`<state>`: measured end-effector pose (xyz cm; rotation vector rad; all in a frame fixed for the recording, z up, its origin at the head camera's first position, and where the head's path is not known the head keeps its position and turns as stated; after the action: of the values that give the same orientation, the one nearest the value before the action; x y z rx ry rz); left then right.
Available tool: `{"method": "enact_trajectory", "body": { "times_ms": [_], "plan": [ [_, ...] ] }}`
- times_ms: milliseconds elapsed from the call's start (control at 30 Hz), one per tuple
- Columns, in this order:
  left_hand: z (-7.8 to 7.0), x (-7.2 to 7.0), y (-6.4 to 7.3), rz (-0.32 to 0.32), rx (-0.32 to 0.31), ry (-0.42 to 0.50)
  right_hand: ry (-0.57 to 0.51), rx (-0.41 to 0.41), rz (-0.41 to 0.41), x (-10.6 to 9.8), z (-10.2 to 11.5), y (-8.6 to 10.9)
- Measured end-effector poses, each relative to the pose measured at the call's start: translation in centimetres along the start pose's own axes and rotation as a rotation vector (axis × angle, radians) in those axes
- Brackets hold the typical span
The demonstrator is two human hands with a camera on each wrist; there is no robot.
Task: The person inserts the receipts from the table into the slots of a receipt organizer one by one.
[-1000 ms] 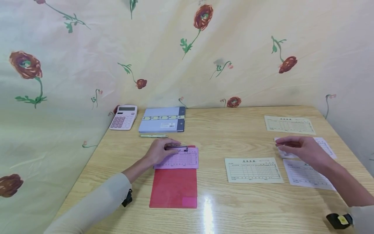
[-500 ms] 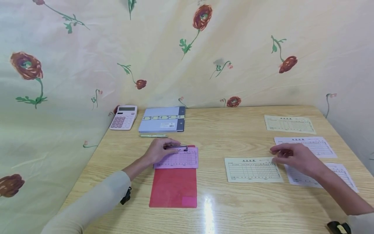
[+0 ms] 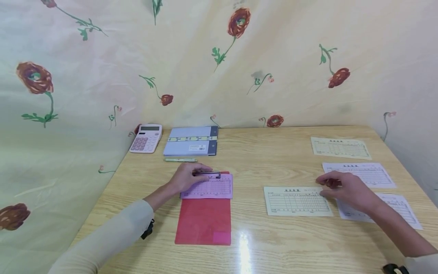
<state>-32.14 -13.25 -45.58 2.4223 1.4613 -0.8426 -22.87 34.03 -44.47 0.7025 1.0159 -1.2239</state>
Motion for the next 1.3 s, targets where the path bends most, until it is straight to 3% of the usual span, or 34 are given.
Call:
{"method": "enact_trajectory", "body": {
  "times_ms": [133,300,567,733,1300],
  "plan": [
    [0.0,0.1,-0.1,0.009,0.013,-0.018,0.049,-0.029,-0.013,0.0,0.6,0.1],
    [0.1,0.1,-0.2,0.018,0.001,-0.039,0.057,-0.026,0.032,0.1,0.8,-0.1],
    [0.0,0.1,-0.6,0.042,-0.014,-0.058,-0.011,-0.013,0.131,-0.1,0.1,-0.7],
    [0.0,0.1,-0.6,0.051,-0.021,-0.044,-0.031,-0.005,0.118,-0.2,0.1,-1.0],
    [0.1,0.0,-0.7,0.06,-0.028,-0.025,0.059,-0.004,0.096,0.1,0.9,-1.0]
  ]
}}
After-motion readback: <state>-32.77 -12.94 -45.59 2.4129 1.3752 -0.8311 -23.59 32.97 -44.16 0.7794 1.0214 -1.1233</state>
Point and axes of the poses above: each hand's wrist, its own y-axis away from the middle knuckle, its own x-axis out of the palm, z = x × y, the point moved 7 cm from there along -y, towards the middle knuckle, and after that the axes turned 13 degrees about y, right-handed, at the moved point
